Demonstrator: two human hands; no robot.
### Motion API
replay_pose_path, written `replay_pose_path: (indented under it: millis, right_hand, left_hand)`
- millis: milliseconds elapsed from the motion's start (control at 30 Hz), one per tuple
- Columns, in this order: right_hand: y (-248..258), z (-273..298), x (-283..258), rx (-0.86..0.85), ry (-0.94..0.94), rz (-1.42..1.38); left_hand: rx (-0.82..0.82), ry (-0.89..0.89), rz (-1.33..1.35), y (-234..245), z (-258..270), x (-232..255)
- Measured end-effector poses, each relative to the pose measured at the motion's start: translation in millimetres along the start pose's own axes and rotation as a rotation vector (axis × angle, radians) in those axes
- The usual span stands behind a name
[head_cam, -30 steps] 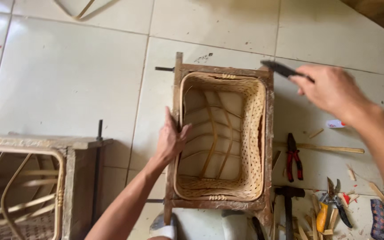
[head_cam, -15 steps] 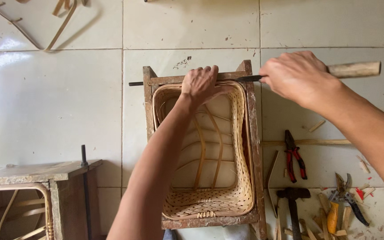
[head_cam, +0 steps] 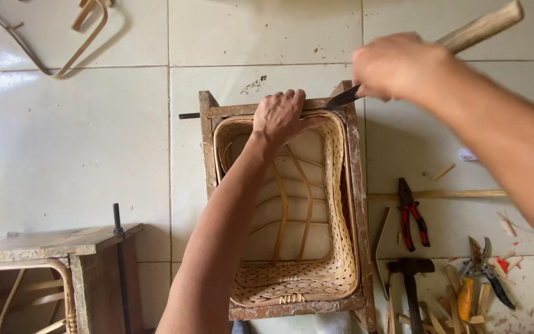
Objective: The person assembles a rectangular woven basket by inserting a curved bamboo frame into a wooden mold. They use a hammer and pliers to secure the frame, apply glue to the joints, and press the basket body into place.
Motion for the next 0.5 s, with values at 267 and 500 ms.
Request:
replay_pose_path:
  millis: [267, 500]
  right_hand:
    - [-0.5, -31.6, -35.0, 0.226, 0.023, 0.365]
    - [-25.4, -72.8, 48.2, -0.267, -0.035, -0.401]
  left_hand:
    - [0.038, 0.005, -0.024, -2.1, -3.6, -2.2]
    - [0.065, -0.031, -0.049, -10.1, -5.0, -3.6]
Point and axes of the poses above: each hand's wrist, its own z-axis away from the middle knuckle, its own y-axis out of the back of the hand, x = y × z, the point moved 5 cm from there along -z, towards the middle knuckle, and after that the axes turned 6 degrees about z, right-handed, at the moved point
